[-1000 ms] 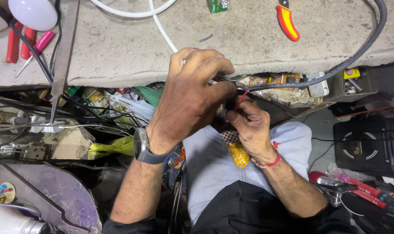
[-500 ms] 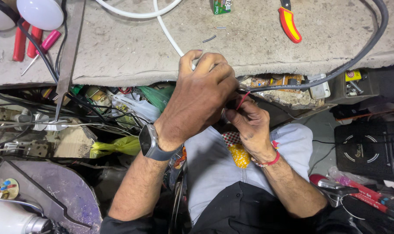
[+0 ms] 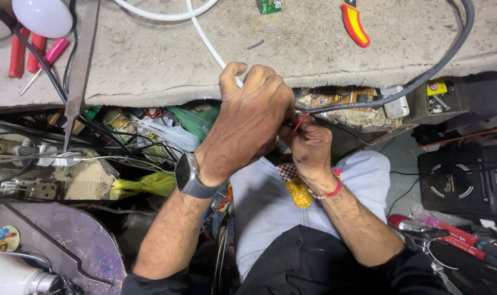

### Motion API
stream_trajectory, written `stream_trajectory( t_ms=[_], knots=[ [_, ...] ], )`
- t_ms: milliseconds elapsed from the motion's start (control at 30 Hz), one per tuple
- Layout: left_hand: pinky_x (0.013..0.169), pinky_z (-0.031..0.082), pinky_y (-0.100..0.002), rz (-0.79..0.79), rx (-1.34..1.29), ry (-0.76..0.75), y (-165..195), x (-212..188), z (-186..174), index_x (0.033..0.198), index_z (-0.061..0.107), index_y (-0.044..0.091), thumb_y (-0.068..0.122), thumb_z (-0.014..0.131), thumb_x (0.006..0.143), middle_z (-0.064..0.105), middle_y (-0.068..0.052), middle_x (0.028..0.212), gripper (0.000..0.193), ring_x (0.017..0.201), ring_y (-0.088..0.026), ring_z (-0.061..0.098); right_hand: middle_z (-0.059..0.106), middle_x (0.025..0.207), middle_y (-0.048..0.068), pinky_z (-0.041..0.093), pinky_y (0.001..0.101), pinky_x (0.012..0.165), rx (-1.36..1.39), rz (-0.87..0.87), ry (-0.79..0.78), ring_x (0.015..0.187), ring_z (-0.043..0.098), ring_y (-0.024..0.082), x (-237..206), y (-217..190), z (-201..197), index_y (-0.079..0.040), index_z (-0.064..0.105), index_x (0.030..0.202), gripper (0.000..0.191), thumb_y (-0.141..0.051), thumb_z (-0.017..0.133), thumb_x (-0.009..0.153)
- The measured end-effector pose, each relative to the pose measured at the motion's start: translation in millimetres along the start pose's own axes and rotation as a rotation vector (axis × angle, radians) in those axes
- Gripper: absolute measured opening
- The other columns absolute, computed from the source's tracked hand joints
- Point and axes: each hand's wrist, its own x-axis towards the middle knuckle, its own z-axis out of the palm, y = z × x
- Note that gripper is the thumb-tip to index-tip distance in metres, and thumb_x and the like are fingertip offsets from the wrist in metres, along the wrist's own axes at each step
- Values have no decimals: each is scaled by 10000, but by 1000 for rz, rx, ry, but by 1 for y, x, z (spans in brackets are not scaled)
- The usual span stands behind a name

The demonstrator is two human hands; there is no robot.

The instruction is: The person strips the insulation from a black cable, twists the exposed wires, and wraps the connection with black electrical tape. They then use pliers to crimp the taped joint.

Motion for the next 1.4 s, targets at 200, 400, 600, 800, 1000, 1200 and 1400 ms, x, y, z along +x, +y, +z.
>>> stream_trajectory(
  t_ms=[200, 400, 600, 800, 1000, 1200, 1400],
  knots=[
    [1006, 323, -548, 5, -65, 12, 0, -2, -13, 1124, 594, 117, 123, 746, 818, 598, -42, 963, 341, 1064, -257, 571, 713, 994, 42, 563, 243, 773, 39, -54, 79, 852, 645, 72, 2, 1, -6, 37, 702, 1169, 254, 119, 714, 929],
    [1018, 340, -492, -66, -240, -17, 8, -12, -19, 1470, 480, 67, -16, 726, 788, 622, -11, 948, 730, 963, -231, 608, 732, 1038, 70, 596, 274, 828, 211, -56, 3, 893, 697, 119, -3, -12, 2, 34, 638, 1306, 346, 125, 631, 972],
    [1014, 358, -458, -85, -328, 69, 8, -14, -15, 1468, 457, 84, -24, 728, 840, 654, -25, 1013, 692, 984, -236, 639, 589, 1303, 95, 614, 321, 848, 342, -190, 70, 993, 678, 161, 0, -22, 8, 8, 529, 1315, 433, 181, 618, 928],
    [1114, 360, -513, -71, -346, 116, 8, -15, -5, 1479, 415, 79, -30, 706, 902, 675, -70, 1092, 655, 1073, -268, 671, 514, 1220, 149, 497, 237, 785, 292, -220, 140, 947, 568, 118, -33, -32, -16, -11, 404, 1384, 527, 141, 725, 994],
    [1089, 364, -523, -40, -342, 90, 6, -11, -6, 1442, 435, 65, 11, 724, 884, 670, -105, 1104, 631, 1090, -312, 658, 611, 1086, 107, 519, 203, 616, -412, -341, 98, 763, 620, 84, -35, -62, -13, -30, 311, 1385, 720, 2, 833, 891],
    [1007, 402, -480, -26, -347, 25, 5, -7, -10, 1390, 507, 42, -25, 697, 833, 663, -119, 1105, 593, 1050, -336, 644, 741, 1046, 120, 595, 239, 739, -495, -299, 79, 853, 715, 106, -15, -100, -5, 27, 485, 1384, 557, 4, 832, 949],
    [907, 400, -452, 12, -399, -11, 8, -2, -9, 1302, 550, 26, 4, 709, 757, 640, -111, 1030, 568, 1006, -321, 632, 723, 872, 102, 572, 290, 706, -927, -394, 69, 754, 715, 154, -13, -135, -9, -2, 665, 1238, 356, -48, 771, 901]
  ],
)
